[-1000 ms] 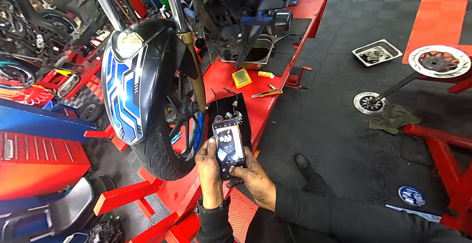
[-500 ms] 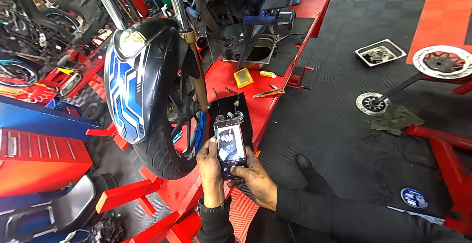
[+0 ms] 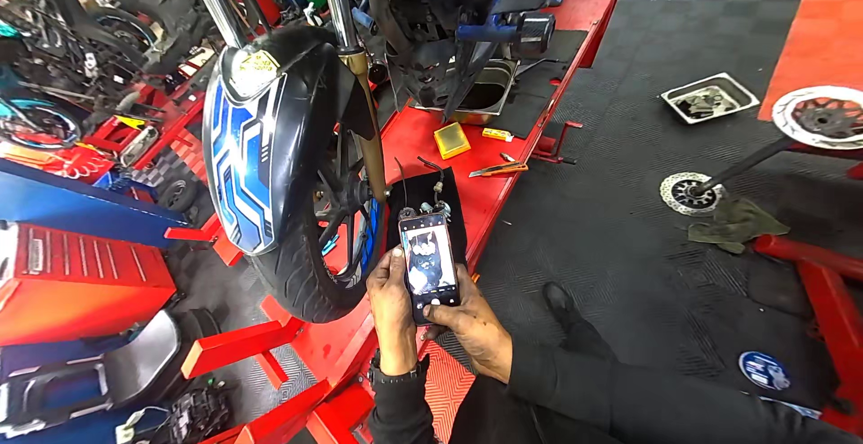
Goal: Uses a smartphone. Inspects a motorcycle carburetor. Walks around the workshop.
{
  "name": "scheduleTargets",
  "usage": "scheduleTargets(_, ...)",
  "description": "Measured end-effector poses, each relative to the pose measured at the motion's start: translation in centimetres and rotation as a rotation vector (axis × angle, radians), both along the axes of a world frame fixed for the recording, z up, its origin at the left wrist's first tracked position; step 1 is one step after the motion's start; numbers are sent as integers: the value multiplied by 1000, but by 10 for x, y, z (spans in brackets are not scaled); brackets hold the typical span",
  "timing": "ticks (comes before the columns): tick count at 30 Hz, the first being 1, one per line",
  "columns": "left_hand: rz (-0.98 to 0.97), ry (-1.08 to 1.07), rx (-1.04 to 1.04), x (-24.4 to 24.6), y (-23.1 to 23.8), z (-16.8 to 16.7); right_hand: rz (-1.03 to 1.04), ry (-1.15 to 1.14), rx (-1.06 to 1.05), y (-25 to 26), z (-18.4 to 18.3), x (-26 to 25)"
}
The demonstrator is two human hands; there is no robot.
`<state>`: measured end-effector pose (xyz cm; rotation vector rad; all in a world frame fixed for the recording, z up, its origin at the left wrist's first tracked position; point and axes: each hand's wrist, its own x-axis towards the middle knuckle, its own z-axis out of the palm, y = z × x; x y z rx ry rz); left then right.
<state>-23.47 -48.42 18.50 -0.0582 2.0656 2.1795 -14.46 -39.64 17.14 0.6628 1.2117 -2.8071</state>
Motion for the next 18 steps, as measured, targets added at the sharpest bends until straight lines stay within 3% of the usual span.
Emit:
scheduleTargets(11,75,27,30,11,7,-9,-4,-96,237,2,-10,0)
scheduleTargets(18,53,15,80,15,8,-16,83,-17,68,21,-7,10)
